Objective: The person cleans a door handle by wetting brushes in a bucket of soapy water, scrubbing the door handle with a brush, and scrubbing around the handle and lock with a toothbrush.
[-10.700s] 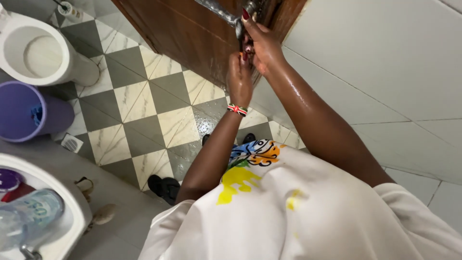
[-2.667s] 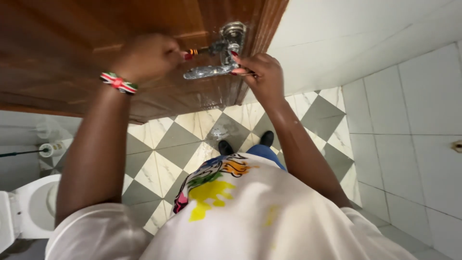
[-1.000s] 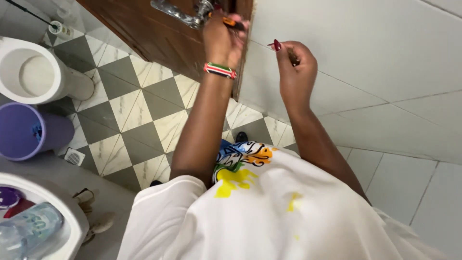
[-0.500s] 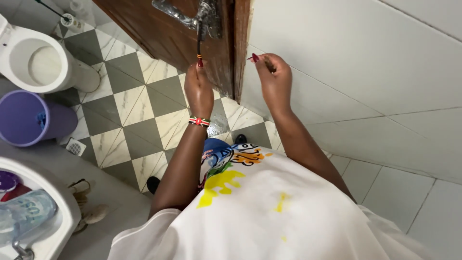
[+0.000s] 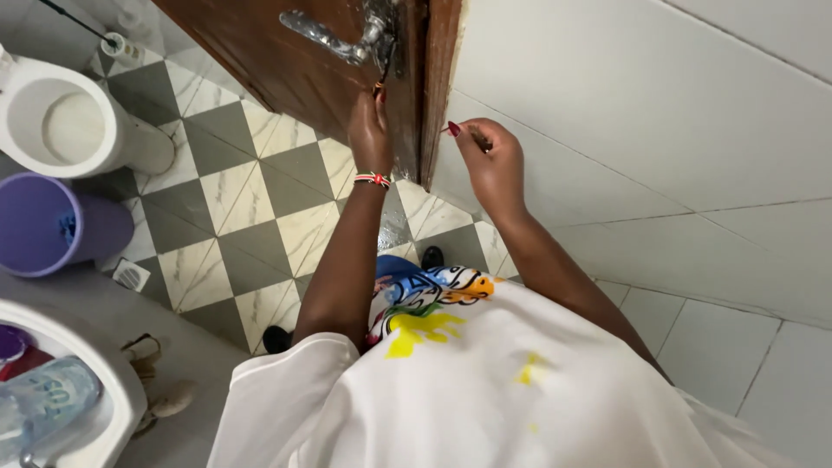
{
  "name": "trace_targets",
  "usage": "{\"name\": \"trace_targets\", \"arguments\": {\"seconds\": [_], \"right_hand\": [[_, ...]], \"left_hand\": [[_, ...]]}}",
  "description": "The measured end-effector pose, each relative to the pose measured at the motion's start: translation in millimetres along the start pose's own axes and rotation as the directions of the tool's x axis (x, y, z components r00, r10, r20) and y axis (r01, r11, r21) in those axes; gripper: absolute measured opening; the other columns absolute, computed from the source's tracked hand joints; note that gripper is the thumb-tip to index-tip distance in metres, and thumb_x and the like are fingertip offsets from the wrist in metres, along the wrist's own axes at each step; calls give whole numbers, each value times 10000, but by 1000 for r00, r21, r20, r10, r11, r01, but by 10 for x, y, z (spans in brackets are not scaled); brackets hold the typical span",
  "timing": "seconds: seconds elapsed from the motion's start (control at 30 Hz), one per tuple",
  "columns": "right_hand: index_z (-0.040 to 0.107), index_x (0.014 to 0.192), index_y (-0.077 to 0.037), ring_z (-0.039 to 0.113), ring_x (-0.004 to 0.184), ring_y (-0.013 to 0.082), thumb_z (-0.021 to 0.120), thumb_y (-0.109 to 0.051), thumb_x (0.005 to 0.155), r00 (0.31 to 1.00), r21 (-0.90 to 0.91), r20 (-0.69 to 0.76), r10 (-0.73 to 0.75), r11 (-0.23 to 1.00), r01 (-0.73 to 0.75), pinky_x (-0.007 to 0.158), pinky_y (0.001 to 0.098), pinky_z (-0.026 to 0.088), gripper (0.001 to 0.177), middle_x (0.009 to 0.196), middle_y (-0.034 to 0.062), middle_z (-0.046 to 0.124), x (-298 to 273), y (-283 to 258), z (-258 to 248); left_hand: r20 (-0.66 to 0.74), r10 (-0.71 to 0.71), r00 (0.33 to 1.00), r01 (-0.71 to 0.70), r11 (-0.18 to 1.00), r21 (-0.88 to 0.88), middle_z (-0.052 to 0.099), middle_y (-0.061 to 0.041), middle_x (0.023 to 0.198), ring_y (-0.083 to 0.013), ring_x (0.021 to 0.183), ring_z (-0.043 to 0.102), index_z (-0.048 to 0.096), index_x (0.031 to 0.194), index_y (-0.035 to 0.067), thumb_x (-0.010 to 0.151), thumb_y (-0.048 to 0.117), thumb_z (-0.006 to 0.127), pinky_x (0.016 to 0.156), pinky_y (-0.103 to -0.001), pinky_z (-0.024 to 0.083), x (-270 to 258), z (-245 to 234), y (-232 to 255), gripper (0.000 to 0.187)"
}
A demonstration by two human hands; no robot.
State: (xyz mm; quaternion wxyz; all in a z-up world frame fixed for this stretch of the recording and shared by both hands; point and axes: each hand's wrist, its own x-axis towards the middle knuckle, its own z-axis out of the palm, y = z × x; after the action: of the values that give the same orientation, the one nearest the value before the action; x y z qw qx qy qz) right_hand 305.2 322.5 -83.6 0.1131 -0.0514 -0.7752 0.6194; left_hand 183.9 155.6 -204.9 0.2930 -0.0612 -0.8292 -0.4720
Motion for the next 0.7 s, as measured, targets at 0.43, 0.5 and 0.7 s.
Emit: {"name": "trace_targets", "arguments": {"seconds": [0.43,0.5,0.7], "right_hand": [[734,1027,8,416,626,15,623,-97,1033,998,10,41,-41,999,40,550,226,325,152,717,-54,555,97,-87,77],[729,1024,13,423,640,14,627,-89,1035,998,11,37,-54,998,54,561,224,336,145,725,-50,552,132,-54,94],[741,1035,10,507,692,14,655,-73,1023,991,-6,68,-119,993,120,602,211,403,120,785,-30,648,206,-29,207]], "left_hand": [[-71,-99,993,91,990,-112,540,-149,807,-311,740,566,563,984,27,1135,425,370,697,-417,441,-89,317,-243,468],[-55,-137,989,125,975,-182,525,-143,806,-294,730,557,554,985,23,1137,454,364,700,-406,442,-90,419,-263,495],[-32,-270,962,255,938,-234,519,-121,823,-239,754,547,534,935,18,1132,504,351,716,-405,450,-259,548,-253,555]]}}
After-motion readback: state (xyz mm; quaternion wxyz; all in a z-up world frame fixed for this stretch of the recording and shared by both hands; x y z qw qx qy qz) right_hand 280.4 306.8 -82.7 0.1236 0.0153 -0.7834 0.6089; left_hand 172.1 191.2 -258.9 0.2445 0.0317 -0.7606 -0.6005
